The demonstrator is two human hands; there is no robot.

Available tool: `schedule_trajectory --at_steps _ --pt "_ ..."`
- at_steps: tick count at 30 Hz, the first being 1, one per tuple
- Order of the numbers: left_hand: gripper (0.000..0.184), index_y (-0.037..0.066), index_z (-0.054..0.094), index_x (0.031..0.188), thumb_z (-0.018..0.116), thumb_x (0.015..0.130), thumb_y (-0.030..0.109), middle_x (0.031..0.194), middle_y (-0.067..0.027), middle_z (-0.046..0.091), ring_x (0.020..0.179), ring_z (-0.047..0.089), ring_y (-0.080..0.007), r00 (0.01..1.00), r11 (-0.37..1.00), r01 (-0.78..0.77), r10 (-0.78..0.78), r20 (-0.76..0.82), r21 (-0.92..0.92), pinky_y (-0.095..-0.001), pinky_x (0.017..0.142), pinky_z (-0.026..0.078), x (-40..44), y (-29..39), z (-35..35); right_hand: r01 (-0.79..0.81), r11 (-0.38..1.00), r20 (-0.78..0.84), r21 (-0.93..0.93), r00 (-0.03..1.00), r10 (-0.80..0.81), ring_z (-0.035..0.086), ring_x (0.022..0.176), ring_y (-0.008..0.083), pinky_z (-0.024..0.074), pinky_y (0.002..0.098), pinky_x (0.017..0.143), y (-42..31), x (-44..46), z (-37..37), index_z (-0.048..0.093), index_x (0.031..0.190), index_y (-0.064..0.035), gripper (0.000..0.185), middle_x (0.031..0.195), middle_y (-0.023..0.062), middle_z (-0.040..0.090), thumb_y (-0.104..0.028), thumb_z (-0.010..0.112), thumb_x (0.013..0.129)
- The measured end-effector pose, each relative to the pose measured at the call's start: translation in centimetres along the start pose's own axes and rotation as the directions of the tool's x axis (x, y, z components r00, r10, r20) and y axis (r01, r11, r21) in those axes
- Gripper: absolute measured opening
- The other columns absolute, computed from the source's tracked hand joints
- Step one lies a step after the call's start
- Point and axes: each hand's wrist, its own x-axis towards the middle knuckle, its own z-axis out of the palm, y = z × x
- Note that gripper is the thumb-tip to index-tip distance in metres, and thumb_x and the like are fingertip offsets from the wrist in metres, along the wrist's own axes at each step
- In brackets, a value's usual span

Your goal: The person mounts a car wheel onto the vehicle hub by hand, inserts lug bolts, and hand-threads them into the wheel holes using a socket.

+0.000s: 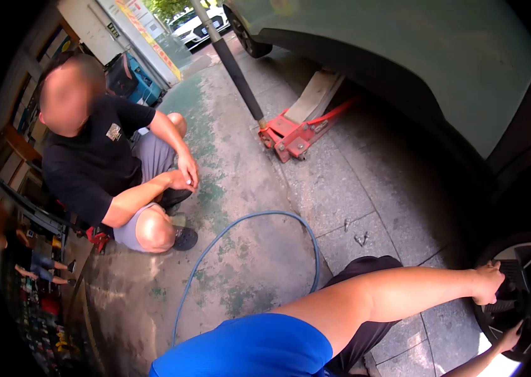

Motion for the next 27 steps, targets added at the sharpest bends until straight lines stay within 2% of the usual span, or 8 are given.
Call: schedule_trajectory --at_steps 2,6,9,16,20,23,26,27 --pt "0.062 -0.008 0.045 0.126 0.071 0.079 0.023 0.144 -0.0348 0.024 0.132 0.03 -0.0471 0.999 1.0 0.01 -0.009 0.041 -0.013 -0.0432 0.111 0.029 -0.7 0.9 -0.7 -0.577 -0.003 0.566 0.817 0.801 0.196 0.062 0.096 0.0314 0.0464 0.0393 0.086 8.1 4.3 7.1 0.056 0.124 -0.0004 0.063 0.118 0.0185 0.062 -0.052 0.056 0.088" --pt "0.061 -0.006 0.045 0.127 0.07 0.08 0.024 0.142 -0.0338 0.028 0.132 0.031 -0.047 0.997 0.998 0.036 -0.039 0.072 0.043 -0.0441 0.109 0.031 -0.7 0.9 -0.6 -0.148 0.988 0.097 0.038 0.985 0.144 0.061 0.099 0.0387 0.0466 0.043 0.084 0.3 0.3 0.2 0.061 0.112 0.0072 0.068 0.109 0.0258 0.063 -0.056 0.056 0.086" --pt "0.061 -0.005 0.046 0.127 0.07 0.079 0.024 0.142 -0.0338 0.027 0.131 0.032 -0.0471 0.998 0.998 0.04 -0.043 0.051 0.048 -0.0444 0.109 0.032 0.3 0.7 0.3 0.115 0.993 -0.007 -0.013 0.993 -0.115 0.059 0.103 0.0391 0.0469 0.0438 0.083 -0.2 -0.7 0.4 0.061 0.113 0.0055 0.067 0.111 0.0251 0.062 -0.056 0.052 0.088" --pt "0.059 -0.005 0.048 0.126 0.07 0.079 0.024 0.143 -0.033 0.027 0.133 0.03 -0.0474 0.997 0.997 0.037 -0.042 0.072 0.072 -0.0445 0.109 0.032 0.4 0.4 0.8 -0.225 0.853 0.271 0.47 0.957 0.103 0.062 0.101 0.0342 0.05 0.039 0.082 2.1 0.0 1.6 0.051 0.123 0.0065 0.064 0.111 0.0212 0.063 -0.046 0.059 0.088" --pt "0.059 -0.005 0.048 0.126 0.069 0.08 0.024 0.144 -0.0326 0.026 0.133 0.03 -0.0471 0.997 0.996 0.048 -0.052 0.06 0.074 -0.0445 0.11 0.031 0.5 0.8 0.2 0.125 0.972 -0.127 -0.2 0.98 -0.152 0.063 0.092 0.0235 0.0516 0.0383 0.079 1.7 -0.9 2.4 0.053 0.123 0.0033 0.066 0.108 0.0115 0.064 -0.051 0.061 0.086" --pt "0.058 -0.005 0.048 0.126 0.069 0.08 0.024 0.144 -0.0323 0.026 0.133 0.03 -0.0467 0.997 0.995 0.049 -0.055 0.061 0.087 -0.0445 0.109 0.032 0.7 0.5 0.7 -0.581 0.269 0.5 0.768 0.807 0.314 0.063 0.096 0.0315 0.0494 0.0427 0.082 4.0 0.7 3.8 0.051 0.129 0.0013 0.065 0.114 0.0156 0.063 -0.051 0.056 0.089" --pt "0.058 -0.005 0.049 0.125 0.069 0.08 0.025 0.144 -0.0323 0.025 0.133 0.03 -0.0462 0.996 0.993 0.046 -0.054 0.077 0.107 -0.0448 0.109 0.033 0.6 0.7 0.5 -0.544 0.626 0.394 0.558 0.838 0.377 0.063 0.098 0.0353 0.0491 0.0431 0.083 2.9 0.0 1.8 0.052 0.128 0.001 0.065 0.113 0.0195 0.063 -0.053 0.052 0.09" --pt "0.058 -0.005 0.049 0.125 0.069 0.08 0.025 0.145 -0.0324 0.025 0.133 0.03 -0.0459 0.994 0.991 0.055 -0.065 0.084 0.119 -0.0449 0.108 0.033 0.6 0.7 0.5 -0.106 0.978 -0.026 0.179 0.993 0.112 0.061 0.101 0.0398 0.0483 0.0428 0.085 0.0 -1.6 0.4 0.054 0.125 0.0017 0.066 0.112 0.0238 0.062 -0.055 0.051 0.09"
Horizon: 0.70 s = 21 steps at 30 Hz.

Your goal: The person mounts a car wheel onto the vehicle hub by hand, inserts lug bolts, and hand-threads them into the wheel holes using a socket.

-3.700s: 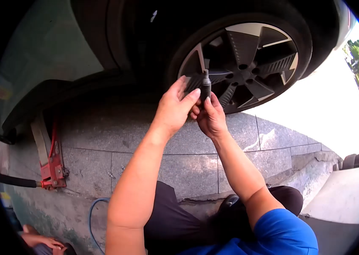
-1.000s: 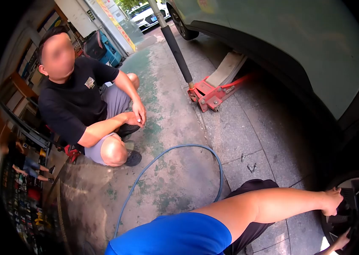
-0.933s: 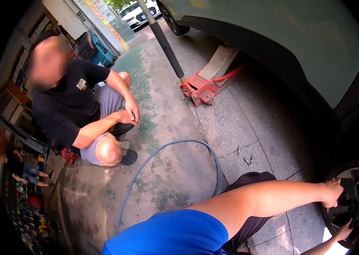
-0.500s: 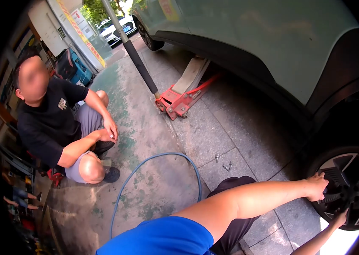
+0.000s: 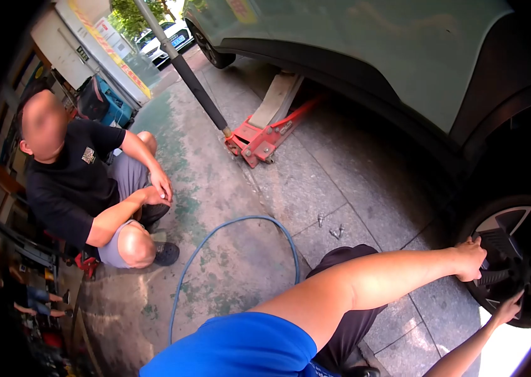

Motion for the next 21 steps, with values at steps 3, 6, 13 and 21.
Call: schedule_trajectory --at_steps 3,6,13,21 --pt "0.059 -0.005 0.05 0.124 0.07 0.079 0.026 0.144 -0.0331 0.025 0.133 0.03 -0.046 1.0 1.0 0.007 -0.007 -0.024 -0.012 -0.0446 0.108 0.034 0.5 -0.3 0.5 0.19 0.959 -0.021 -0.211 0.98 -0.198 0.057 0.105 0.0424 0.0472 0.0425 0.086 0.5 -1.1 0.6 0.056 0.122 0.0023 0.068 0.116 0.0267 0.059 -0.057 0.049 0.09" --pt "0.06 -0.006 0.05 0.124 0.072 0.078 0.026 0.145 -0.0339 0.022 0.134 0.029 -0.0468 1.0 0.999 0.014 -0.015 -0.018 -0.037 -0.0444 0.108 0.033 0.7 0.0 1.1 -0.004 0.979 0.067 0.203 0.998 -0.01 0.062 0.1 0.0351 0.0488 0.0423 0.085 3.6 1.3 1.8 0.054 0.125 0.0009 0.069 0.118 0.018 0.062 -0.058 0.05 0.089" --pt "0.067 -0.01 0.047 0.125 0.074 0.076 0.026 0.147 -0.0337 0.018 0.135 0.025 -0.0465 1.0 0.999 0.001 -0.002 -0.024 -0.053 -0.0452 0.11 0.031 1.9 -1.2 1.4 0.63 0.775 -0.146 -0.043 0.764 -0.629 0.061 0.102 0.0283 0.047 0.0335 0.088 5.4 4.1 3.4 0.059 0.12 0.0028 0.059 0.12 0.0171 0.061 -0.048 0.051 0.093" --pt "0.063 -0.005 0.049 0.127 0.072 0.078 0.028 0.148 -0.0302 0.021 0.136 0.025 -0.0454 0.999 0.999 0.035 -0.035 -0.015 -0.01 -0.0495 0.107 0.033 0.6 -1.1 0.3 0.112 0.993 0.012 -0.036 0.994 -0.112 0.058 0.109 0.0347 0.0449 0.04 0.093 -1.8 -1.0 -0.2 0.058 0.121 0.0019 0.063 0.12 0.0217 0.06 -0.051 0.058 0.088"
